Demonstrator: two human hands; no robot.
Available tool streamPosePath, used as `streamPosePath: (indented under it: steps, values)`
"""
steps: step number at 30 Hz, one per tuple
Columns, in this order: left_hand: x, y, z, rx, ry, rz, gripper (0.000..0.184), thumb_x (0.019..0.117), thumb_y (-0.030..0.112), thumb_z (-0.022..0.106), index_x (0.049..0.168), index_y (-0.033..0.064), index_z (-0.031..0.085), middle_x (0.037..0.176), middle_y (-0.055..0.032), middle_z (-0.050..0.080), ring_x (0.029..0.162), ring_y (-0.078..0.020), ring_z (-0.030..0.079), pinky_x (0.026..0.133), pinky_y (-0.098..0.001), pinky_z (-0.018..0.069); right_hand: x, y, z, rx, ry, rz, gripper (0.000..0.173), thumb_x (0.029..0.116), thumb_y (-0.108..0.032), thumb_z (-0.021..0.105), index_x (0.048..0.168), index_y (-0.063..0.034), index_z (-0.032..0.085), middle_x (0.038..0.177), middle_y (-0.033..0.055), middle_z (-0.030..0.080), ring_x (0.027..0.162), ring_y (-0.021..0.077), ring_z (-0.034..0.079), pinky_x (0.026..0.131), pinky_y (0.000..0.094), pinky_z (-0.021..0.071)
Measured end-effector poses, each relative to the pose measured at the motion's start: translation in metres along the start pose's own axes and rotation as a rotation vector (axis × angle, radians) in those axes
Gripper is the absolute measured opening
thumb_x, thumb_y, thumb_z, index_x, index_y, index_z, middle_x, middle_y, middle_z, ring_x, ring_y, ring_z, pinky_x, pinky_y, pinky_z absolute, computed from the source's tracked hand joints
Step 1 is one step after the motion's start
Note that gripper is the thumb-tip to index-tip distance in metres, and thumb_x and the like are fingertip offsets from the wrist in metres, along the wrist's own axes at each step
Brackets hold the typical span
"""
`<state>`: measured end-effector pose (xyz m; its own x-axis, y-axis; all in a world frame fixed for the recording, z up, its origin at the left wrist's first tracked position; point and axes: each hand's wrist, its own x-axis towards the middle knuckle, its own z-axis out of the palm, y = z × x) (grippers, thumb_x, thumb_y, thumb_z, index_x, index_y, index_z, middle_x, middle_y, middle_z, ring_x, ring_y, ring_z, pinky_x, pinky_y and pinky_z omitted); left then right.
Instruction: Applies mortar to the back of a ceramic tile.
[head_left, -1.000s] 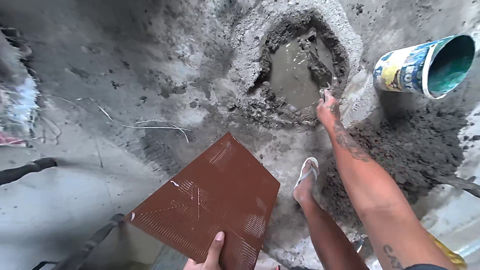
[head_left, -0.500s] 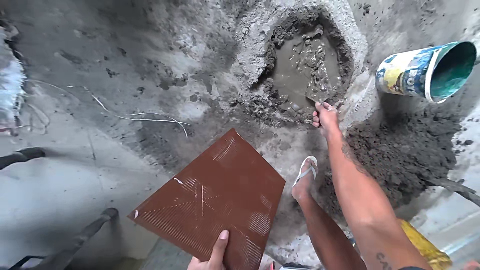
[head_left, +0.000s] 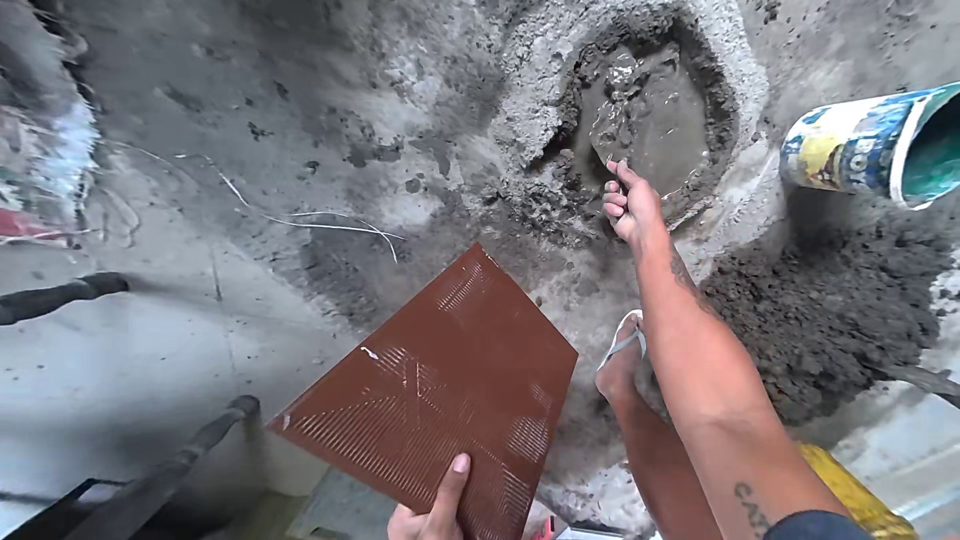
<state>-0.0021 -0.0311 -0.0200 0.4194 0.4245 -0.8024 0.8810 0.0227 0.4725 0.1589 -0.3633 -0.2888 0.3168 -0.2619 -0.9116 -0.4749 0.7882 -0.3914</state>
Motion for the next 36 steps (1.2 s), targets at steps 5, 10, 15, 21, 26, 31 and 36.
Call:
streamPosePath:
  steps: [5, 10, 15, 21, 26, 31, 36]
  values:
    - [-0.001, -0.001, -0.005, -0.025, -0.038, 0.002, 0.018, 0.0941, -0.009, 0.057, 0.104, 0.0052, 0.062, 0.081, 0.0009, 0.077, 0.072, -0.0088, 0.075, 0.07, -0.0288, 0.0652, 0.007, -0.007, -0.009, 0.031, -0.042, 0.014, 0.031, 0.1105, -0.036, 0.044, 0.12, -0.0121, 0.061, 0.066, -0.0049, 0.048, 0.04, 0.0026, 0.037, 0.035, 0.0148, 0.0326]
    - [-0.006, -0.005, -0.007, -0.103, -0.085, 0.003, 0.017, 0.0961, -0.007, 0.055, 0.108, 0.0045, 0.06, 0.084, -0.0033, 0.078, 0.072, -0.0121, 0.076, 0.068, -0.0311, 0.0657, -0.019, -0.01, -0.035, -0.036, -0.131, -0.035, 0.036, 0.1118, -0.04, 0.038, 0.128, -0.0173, 0.061, 0.064, -0.0055, 0.046, 0.04, 0.0039, 0.035, 0.035, 0.0167, 0.0305]
    - [-0.002, 0.006, -0.001, -0.146, -0.179, 0.054, 0.027, 0.0918, 0.002, 0.064, 0.118, 0.0001, 0.056, 0.091, -0.0085, 0.076, 0.078, -0.0168, 0.076, 0.072, -0.0364, 0.0664, -0.123, -0.036, -0.07, -0.303, -0.183, -0.121, 0.044, 0.1121, -0.045, 0.032, 0.137, -0.0195, 0.059, 0.065, -0.0046, 0.049, 0.041, 0.0041, 0.035, 0.036, 0.0183, 0.0314]
    - [-0.026, 0.09, -0.001, -0.234, -0.376, 0.02, 0.028, 0.0911, 0.003, 0.06, 0.119, -0.0002, 0.057, 0.09, -0.0107, 0.077, 0.078, -0.0184, 0.076, 0.071, -0.0366, 0.0663, -0.307, -0.108, -0.112, -0.701, -0.273, -0.407, 0.046, 0.1056, -0.038, 0.049, 0.134, -0.0045, 0.064, 0.068, 0.0005, 0.059, 0.045, 0.0075, 0.045, 0.04, 0.0243, 0.0405]
    - [-0.115, 0.176, -0.032, -0.307, -0.545, 0.046, 0.034, 0.0867, 0.007, 0.061, 0.121, 0.0044, 0.056, 0.089, -0.0083, 0.077, 0.076, -0.0159, 0.076, 0.067, -0.0349, 0.0658, -0.457, -0.186, -0.1, -0.962, -0.296, -1.067, 0.037, 0.1005, -0.032, 0.064, 0.116, 0.0003, 0.075, 0.092, -0.0017, 0.076, 0.076, -0.0025, 0.067, 0.071, 0.0194, 0.0594]
    - [-0.232, 0.262, -0.074, -0.364, -0.729, 0.106, 0.028, 0.0862, 0.006, 0.059, 0.114, 0.0083, 0.059, 0.085, -0.0058, 0.078, 0.075, -0.0148, 0.076, 0.069, -0.0342, 0.0651, -0.586, -0.259, -0.07, -1.01, -0.452, -1.543, 0.021, 0.1002, -0.027, 0.069, 0.116, -0.0149, 0.075, 0.103, 0.0005, 0.075, 0.096, 0.0056, 0.07, 0.087, 0.0241, 0.0607]
    - [-0.318, 0.316, -0.133, -0.475, -0.945, 0.24, 0.02, 0.0894, 0.006, 0.055, 0.104, 0.0127, 0.066, 0.087, -0.0053, 0.079, 0.079, -0.0139, 0.077, 0.075, -0.034, 0.0645, -0.709, -0.3, -0.053, -1.019, -0.507, -1.731, 0.018, 0.1026, -0.027, 0.064, 0.115, -0.0184, 0.074, 0.108, 0.0021, 0.072, 0.101, 0.0083, 0.069, 0.089, 0.0268, 0.0603]
